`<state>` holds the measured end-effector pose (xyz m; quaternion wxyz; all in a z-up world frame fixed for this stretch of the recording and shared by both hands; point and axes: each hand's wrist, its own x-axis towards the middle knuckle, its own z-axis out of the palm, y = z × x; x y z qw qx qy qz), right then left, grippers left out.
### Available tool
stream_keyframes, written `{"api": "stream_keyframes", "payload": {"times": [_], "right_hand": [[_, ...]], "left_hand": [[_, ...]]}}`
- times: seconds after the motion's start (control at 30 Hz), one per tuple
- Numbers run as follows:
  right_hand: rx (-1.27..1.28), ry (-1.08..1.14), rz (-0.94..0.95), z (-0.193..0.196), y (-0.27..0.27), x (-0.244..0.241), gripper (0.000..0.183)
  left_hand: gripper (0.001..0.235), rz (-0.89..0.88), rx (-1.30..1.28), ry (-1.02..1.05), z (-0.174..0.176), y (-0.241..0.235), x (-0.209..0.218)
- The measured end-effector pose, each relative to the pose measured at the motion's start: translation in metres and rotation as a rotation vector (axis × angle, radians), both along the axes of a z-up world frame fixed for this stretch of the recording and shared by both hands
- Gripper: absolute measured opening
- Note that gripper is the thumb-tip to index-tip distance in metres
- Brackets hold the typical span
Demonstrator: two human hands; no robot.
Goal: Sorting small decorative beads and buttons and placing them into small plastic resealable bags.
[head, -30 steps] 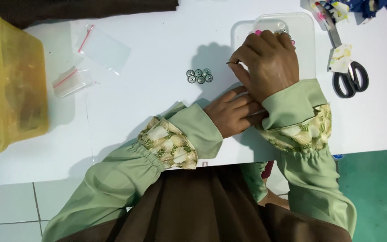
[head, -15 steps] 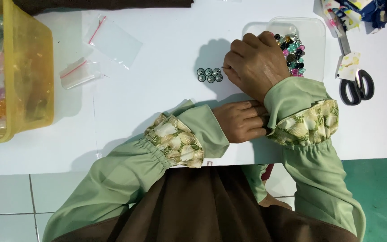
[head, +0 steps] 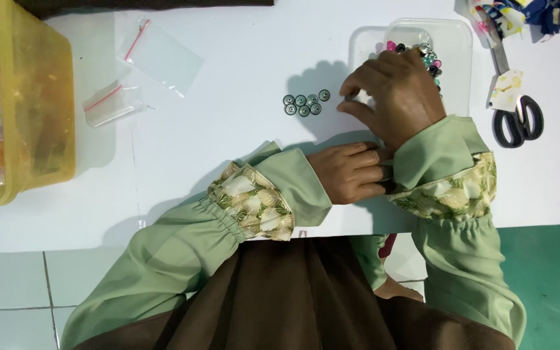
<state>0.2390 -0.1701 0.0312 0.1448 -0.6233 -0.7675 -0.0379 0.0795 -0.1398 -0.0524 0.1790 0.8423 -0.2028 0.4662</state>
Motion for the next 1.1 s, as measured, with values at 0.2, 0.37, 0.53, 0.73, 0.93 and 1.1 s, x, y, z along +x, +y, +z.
{"api": "stream_keyframes", "payload": {"times": [0.2, 0.37, 0.53, 0.73, 0.93, 1.1], "right_hand": [[-0.069, 0.032, 0.074, -0.027, 0.008, 0.001, 0.015], [-0.047, -0.042, 0.073, -0.039, 0.009, 0.004, 0.009], [-0.084, -0.076, 0.058, -0.034, 0.015, -0.001, 0.012], [-0.012, 0.106, 0.049, -0.009, 0.014, 0.001, 0.012], [0.140, 0.164, -0.166, 0.005, -0.022, 0.047, 0.014], [-0.027, 0.019, -0.261, -0.021, -0.038, 0.051, 0.085]], "left_hand": [[0.017, 0.022, 0.030, 0.019, 0.005, 0.003, -0.002], [0.011, -0.022, -0.007, -0.013, 0.002, 0.003, 0.001], [0.013, 0.004, 0.009, -0.007, 0.005, 0.004, 0.000], [0.013, 0.039, 0.035, 0.009, 0.016, 0.007, -0.004], [0.016, 0.101, -0.002, 0.103, 0.011, 0.005, -0.002], [0.024, 0.289, 0.102, 0.122, 0.010, 0.010, -0.002]]}}
